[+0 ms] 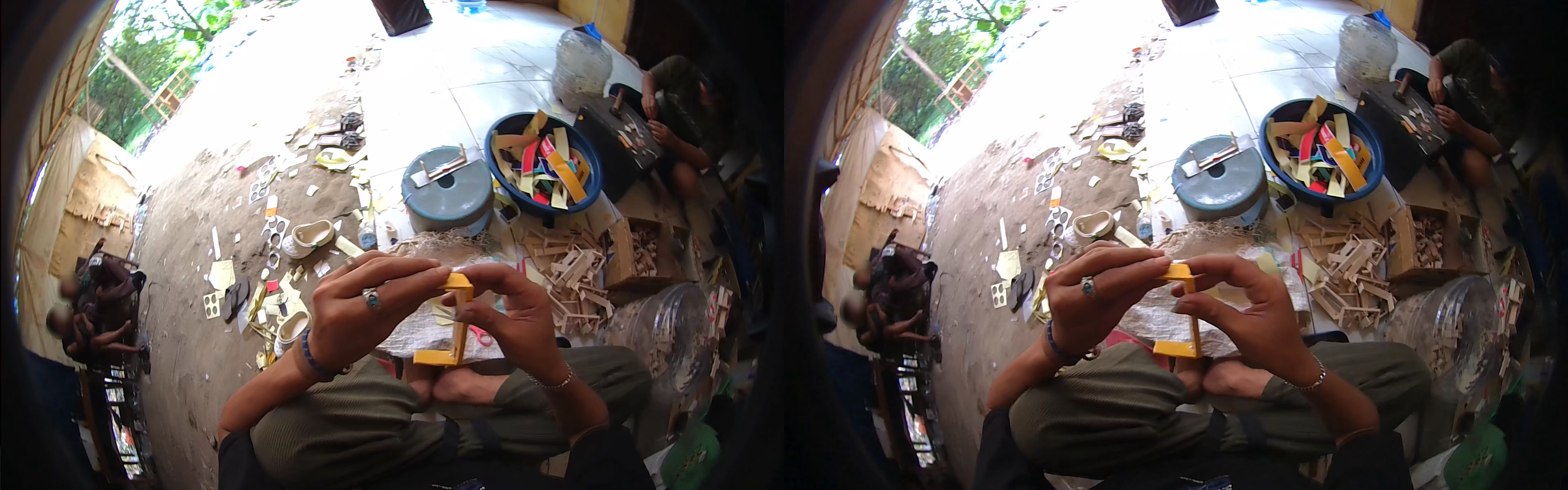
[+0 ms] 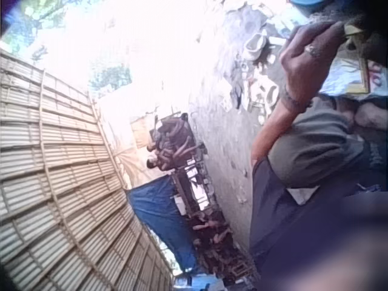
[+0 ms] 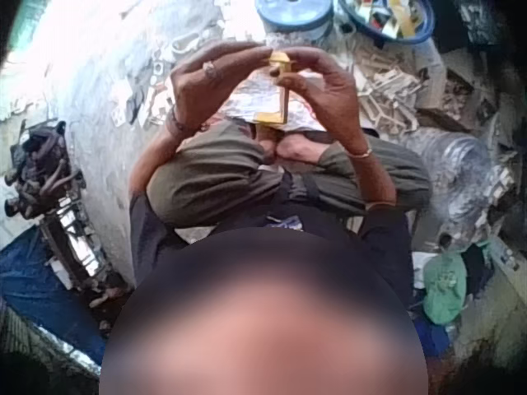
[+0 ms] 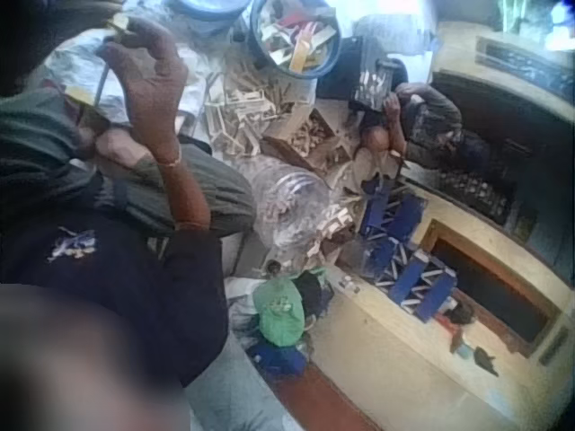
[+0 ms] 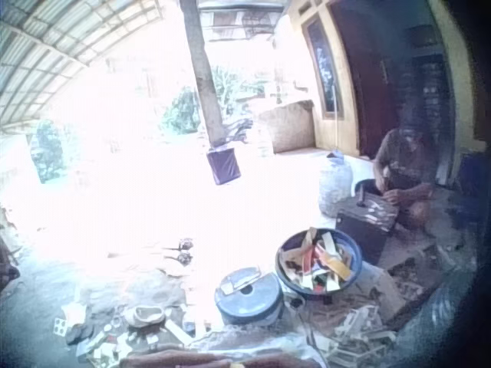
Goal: The person assembles small craft parts by cutting yellow and red printed strips with scissors, folding them, and gluing them onto wooden frames. They handle multiple pieces one at a time, applying glue and pressing the strips into place.
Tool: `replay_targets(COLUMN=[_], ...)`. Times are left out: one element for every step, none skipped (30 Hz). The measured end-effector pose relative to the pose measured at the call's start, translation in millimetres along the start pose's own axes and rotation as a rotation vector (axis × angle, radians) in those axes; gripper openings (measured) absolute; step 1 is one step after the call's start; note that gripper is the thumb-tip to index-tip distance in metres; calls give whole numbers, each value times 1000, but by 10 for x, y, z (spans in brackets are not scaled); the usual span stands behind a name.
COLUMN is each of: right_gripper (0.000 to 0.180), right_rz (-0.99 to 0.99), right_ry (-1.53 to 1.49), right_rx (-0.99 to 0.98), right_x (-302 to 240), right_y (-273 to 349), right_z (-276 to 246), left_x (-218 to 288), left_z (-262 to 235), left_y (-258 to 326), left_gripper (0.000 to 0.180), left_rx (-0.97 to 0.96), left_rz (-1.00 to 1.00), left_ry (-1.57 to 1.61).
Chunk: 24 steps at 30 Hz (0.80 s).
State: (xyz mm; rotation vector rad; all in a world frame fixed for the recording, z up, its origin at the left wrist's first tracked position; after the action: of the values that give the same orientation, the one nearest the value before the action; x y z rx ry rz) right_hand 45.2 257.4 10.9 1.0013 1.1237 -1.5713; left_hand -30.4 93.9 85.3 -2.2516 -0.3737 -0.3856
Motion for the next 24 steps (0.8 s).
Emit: replay_targets(right_gripper=[39,39,39,39,39,39,39,37,36,36,35,35,36,37,38,33,33,33,34,35,34,33,32,31], right_rz=[39,55,84,95,126,147,148,150,153,167,142,167,170,152,223,233,144,136,137,98,173,103,226,221], right_ry=[-18,-33,-10,19,6,24,101,70,74,104,99,127,148,160,126,291,297,365,435,507,529,496,548,542], right_rx=[-27,-38,-42,-43,-48,-61,-90,-117,-137,-159,-154,-167,-191,-217,-202,-125,-70,-13,27,51,124,134,207,208], right_x=[30,55,92,118,160,196,221,248,258,282,281,304,319,310,354,349,284,250,204,140,145,113,178,224], right_y=[-1,-4,-8,-5,-14,-10,-28,-42,-28,-29,-31,-36,-70,-98,-164,-213,-279,-350,-416,-466,-512,-558,-593,-628], right_z=[7,21,35,45,66,92,95,120,119,117,108,89,66,36,10,-113,-241,-407,-606,-812,-1047,-1234,-1479,-1653], left_x=[2,0,-3,-2,-9,-23,-24,-38,-52,-77,-100,-117,-148,-169,-185,-202,-249,-311,-350,-394,-456,-493,-537,-586], left_z=[-11,-15,-26,-25,-27,-26,-26,-21,-14,-4,3,18,46,64,76,74,82,79,56,34,8,5,-8,-14], left_y=[6,10,14,29,41,57,75,91,105,116,128,139,147,154,167,174,197,215,226,248,281,335,392,453], left_gripper=[37,36,34,34,34,34,33,33,33,34,34,35,39,44,48,53,72,83,83,83,81,80,79,78], left_rx=[-10,-23,-41,-48,-67,-95,-114,-136,-140,-153,-165,-173,-205,-233,-259,-273,-282,-298,-292,-292,-337,-421,-493,-563], left_rz=[6,13,26,26,34,28,45,50,64,54,43,43,16,-2,-23,-37,-141,-235,-269,-312,-382,-412,-441,-467], left_ry=[-26,-53,-99,-122,-151,-195,-203,-227,-240,-224,-215,-211,-196,-185,-177,-174,-137,-87,-60,-34,25,36,49,60])
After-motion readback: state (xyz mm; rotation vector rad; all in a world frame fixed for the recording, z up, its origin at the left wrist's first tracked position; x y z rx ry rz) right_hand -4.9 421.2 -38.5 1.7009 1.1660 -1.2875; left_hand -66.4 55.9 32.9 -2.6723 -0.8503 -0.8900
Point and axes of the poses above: each hand's wrist, its own y-axis away from the middle knuckle, its own z-axis out of the palm, x = y × z, the point moved 5 cm from there along -y, towards the middle knuckle, and after that the axes turned 3 degrees about x, right-handed, at the moved point
